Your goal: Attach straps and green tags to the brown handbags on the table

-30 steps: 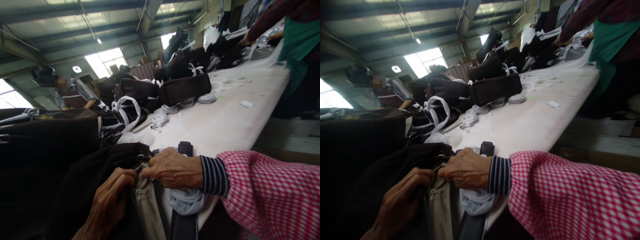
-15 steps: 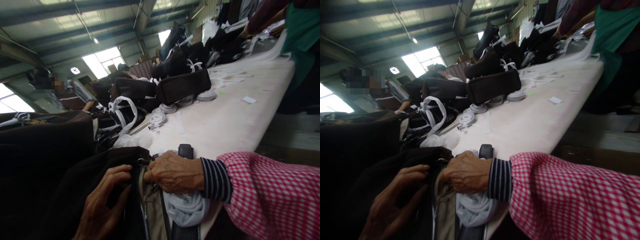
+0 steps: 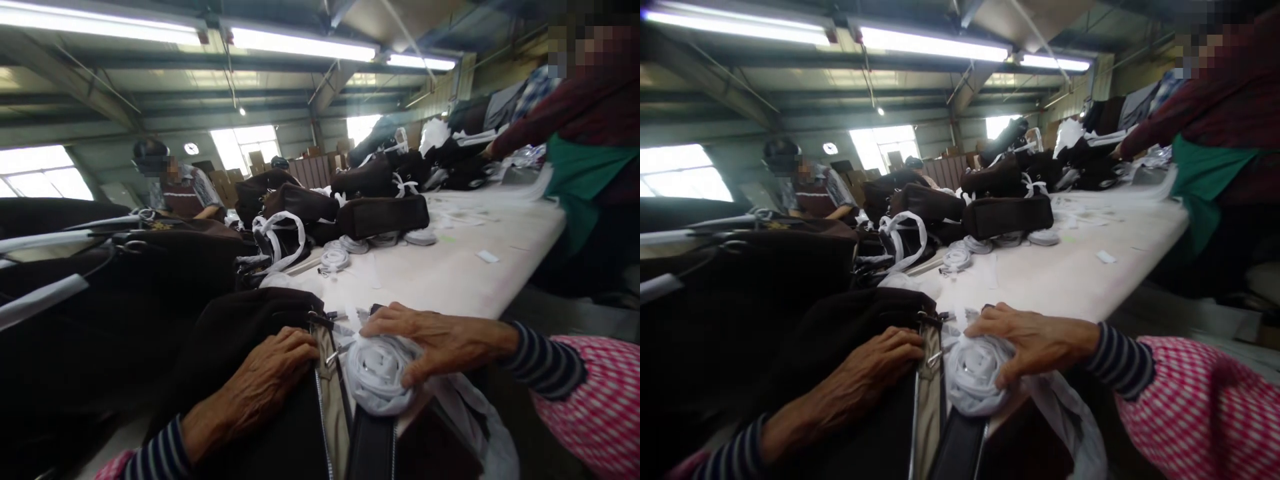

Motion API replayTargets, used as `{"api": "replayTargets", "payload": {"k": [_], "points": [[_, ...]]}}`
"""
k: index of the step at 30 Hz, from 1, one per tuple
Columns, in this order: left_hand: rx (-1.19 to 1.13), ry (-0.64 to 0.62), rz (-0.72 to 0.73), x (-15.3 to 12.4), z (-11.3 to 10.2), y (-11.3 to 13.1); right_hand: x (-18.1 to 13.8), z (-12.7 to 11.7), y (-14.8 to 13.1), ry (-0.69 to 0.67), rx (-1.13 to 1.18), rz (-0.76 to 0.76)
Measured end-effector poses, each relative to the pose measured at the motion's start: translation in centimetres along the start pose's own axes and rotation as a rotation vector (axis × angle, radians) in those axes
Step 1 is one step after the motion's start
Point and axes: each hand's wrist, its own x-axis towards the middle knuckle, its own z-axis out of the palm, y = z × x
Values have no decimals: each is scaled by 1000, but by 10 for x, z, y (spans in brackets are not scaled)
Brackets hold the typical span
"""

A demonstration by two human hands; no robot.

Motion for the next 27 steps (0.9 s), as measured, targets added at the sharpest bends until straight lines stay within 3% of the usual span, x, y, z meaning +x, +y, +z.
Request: {"api": "replayTargets", "payload": {"k": [4, 9, 11, 15, 17, 21, 24, 27], "points": [[23, -40, 105, -19, -9, 24, 6, -4, 3, -63, 19, 29], [56, 16, 138, -37, -13, 40, 12, 1, -2, -66, -36, 38], [67, 64, 133, -38, -14, 44, 15, 4, -9, 13, -75, 47], [101, 162, 160, -36, -14, 51, 32, 16, -31, 300, -190, 9], [118, 184, 154, -32, -10, 50, 48, 26, -42, 302, -241, -39], [94, 183, 113, -23, 5, 37, 80, 45, -53, 145, -434, -107], [46, 172, 61, -25, 16, 26, 91, 48, -49, 110, -517, -83], [64, 291, 63, -35, 24, 16, 92, 40, -36, 171, -477, 16]]}}
